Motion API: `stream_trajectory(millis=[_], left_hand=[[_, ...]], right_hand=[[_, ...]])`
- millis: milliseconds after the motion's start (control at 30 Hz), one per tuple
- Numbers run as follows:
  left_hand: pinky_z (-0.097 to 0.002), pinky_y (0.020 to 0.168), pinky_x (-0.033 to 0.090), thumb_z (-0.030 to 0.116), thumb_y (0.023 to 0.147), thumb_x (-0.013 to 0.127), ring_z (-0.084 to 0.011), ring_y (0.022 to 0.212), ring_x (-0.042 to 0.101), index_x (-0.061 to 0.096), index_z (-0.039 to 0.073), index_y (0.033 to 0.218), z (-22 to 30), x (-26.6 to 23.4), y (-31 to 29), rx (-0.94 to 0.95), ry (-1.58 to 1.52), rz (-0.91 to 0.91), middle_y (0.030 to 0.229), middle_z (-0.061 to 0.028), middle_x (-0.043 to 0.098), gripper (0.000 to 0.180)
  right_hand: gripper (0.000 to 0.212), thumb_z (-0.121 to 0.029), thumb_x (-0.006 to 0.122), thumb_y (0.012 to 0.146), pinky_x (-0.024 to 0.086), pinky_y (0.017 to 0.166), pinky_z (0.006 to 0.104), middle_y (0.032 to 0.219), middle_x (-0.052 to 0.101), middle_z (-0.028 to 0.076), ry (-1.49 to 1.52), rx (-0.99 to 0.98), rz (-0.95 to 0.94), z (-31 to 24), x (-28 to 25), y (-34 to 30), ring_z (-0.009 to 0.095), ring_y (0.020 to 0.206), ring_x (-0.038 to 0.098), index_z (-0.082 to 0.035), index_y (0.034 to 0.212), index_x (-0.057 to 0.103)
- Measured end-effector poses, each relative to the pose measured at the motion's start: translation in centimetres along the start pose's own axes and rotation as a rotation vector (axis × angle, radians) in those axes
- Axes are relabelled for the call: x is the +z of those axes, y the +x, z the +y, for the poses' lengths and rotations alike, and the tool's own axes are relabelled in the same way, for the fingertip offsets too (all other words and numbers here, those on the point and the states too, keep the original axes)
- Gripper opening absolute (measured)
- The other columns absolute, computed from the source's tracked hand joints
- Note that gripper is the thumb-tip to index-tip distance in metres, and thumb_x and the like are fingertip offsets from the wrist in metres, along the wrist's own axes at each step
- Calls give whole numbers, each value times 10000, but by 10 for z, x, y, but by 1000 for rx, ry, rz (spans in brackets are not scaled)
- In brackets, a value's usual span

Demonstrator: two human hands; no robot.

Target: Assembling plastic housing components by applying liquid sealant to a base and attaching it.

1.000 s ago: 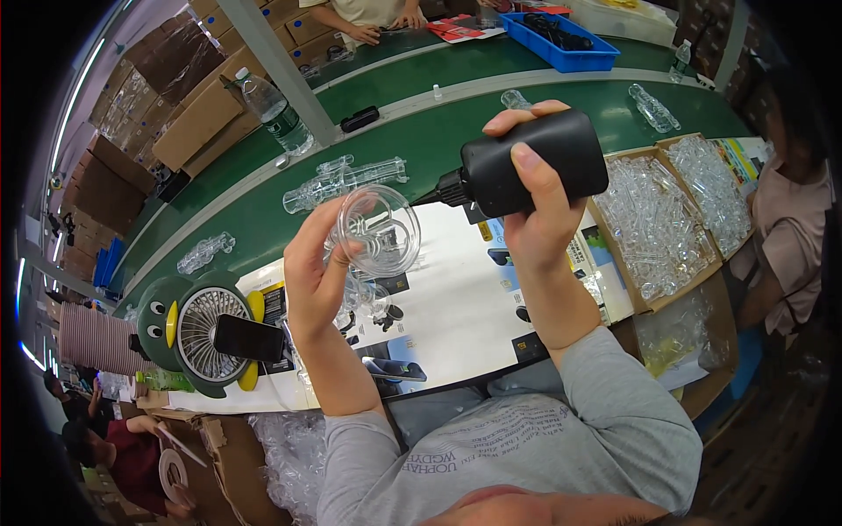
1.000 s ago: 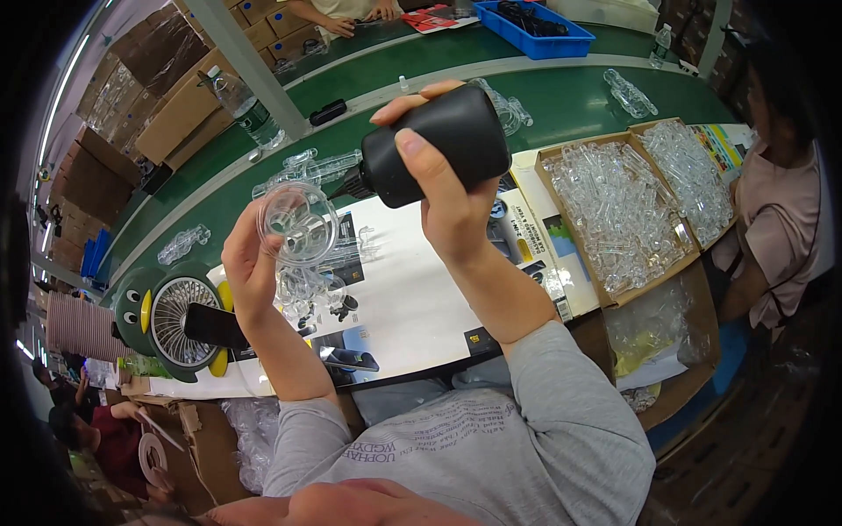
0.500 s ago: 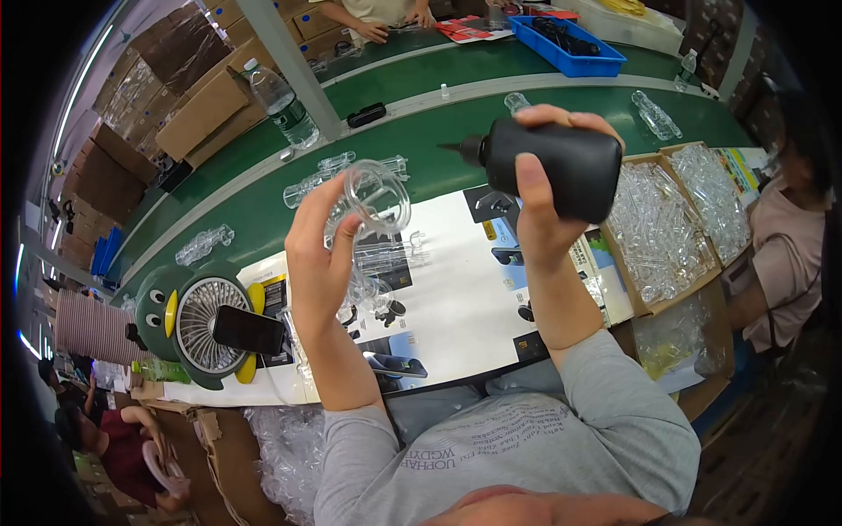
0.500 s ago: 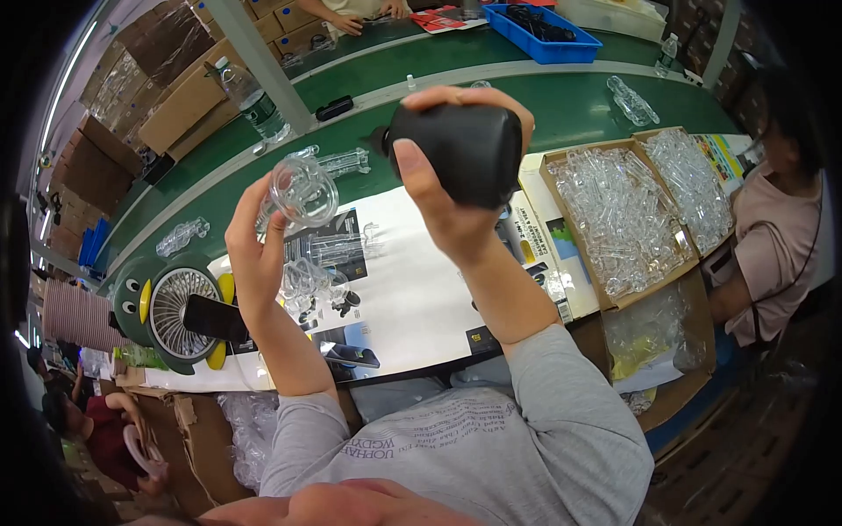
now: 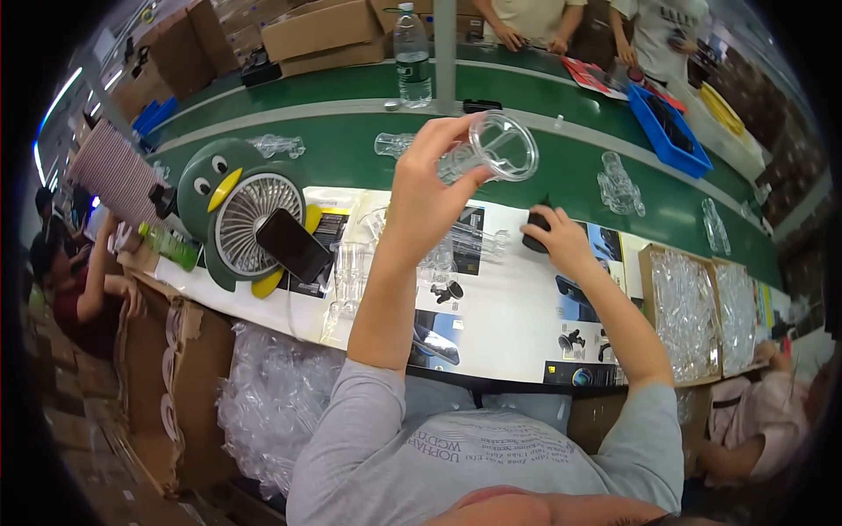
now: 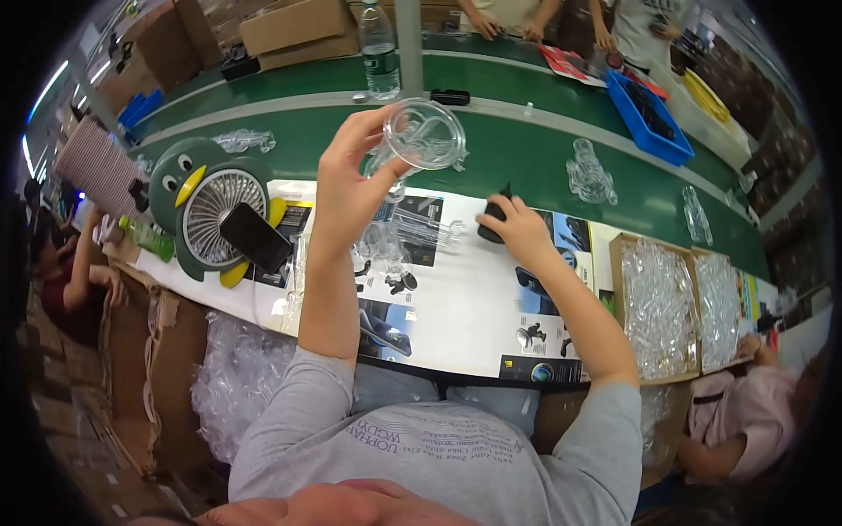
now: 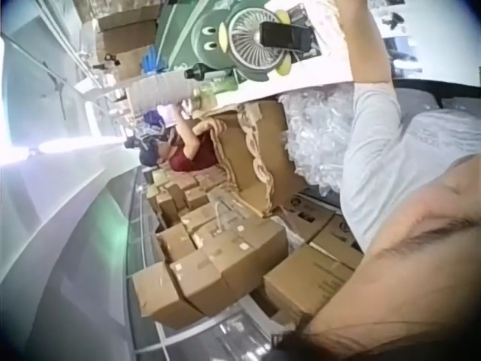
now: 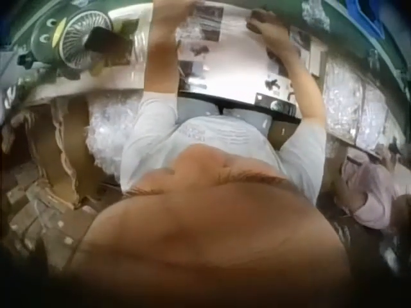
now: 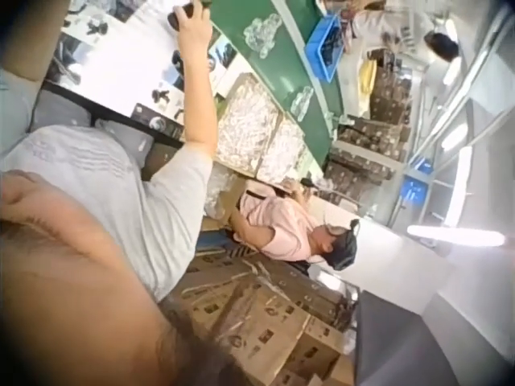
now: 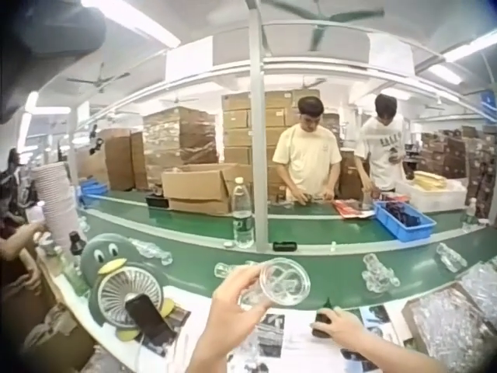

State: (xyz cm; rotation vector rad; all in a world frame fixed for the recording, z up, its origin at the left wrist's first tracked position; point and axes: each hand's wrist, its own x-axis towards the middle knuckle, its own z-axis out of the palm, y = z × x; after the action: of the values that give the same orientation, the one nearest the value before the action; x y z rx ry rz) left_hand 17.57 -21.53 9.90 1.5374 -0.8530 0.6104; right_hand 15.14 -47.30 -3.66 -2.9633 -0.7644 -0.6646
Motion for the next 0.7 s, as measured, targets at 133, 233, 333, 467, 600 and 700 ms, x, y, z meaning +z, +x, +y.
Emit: stream_trajectory(millis=[133,233,333,467,600,700], left_hand=[[-296,816,465,-9,641,710,-207,896,584,590,8,1057,-5,-4,-2,-17,-55,12,993,-102,586,433],[-293,814,471,9,634,730,-196,896,588,597,2,1037,-6,8,-3,-86,-130,-88,975,-94,587,425],[-294,819,477,24,648,733,-199,917,593,601,-3,1038,-6,30,-8,-162,-316,-254,988,-93,576,412],[-317,826,473,61,655,743,-215,959,578,558,5,1120,-3,50,-14,-162,-379,-424,1044,-108,564,504],[-338,872,432,159,699,739,-235,1047,529,442,61,1266,0,41,-9,-201,96,-333,1155,-136,537,647],[-356,890,422,159,756,680,-235,1054,529,460,65,1253,-3,34,-3,-238,-9,-279,1203,-117,526,551]], right_hand=[[587,32,584,672,459,857,368,1278,425,84,2,93,-133,-11,-17,-5,295,1118,468,-241,1187,515],[679,-67,683,720,408,928,369,1357,363,105,549,301,10,-27,-55,12,319,1191,416,-153,1316,369],[917,-149,800,621,299,1025,365,1352,376,112,865,169,159,-39,-61,25,225,1241,368,-45,1362,271],[548,-156,757,702,387,942,323,1144,576,101,1265,483,151,-49,-61,26,187,1064,527,-44,1175,506],[364,-203,670,792,446,835,271,975,632,72,1399,768,605,11,-26,27,133,913,575,-4,1079,570],[370,-340,666,778,392,735,251,917,618,23,1306,1160,812,94,-7,-5,105,805,547,-70,1023,601]])
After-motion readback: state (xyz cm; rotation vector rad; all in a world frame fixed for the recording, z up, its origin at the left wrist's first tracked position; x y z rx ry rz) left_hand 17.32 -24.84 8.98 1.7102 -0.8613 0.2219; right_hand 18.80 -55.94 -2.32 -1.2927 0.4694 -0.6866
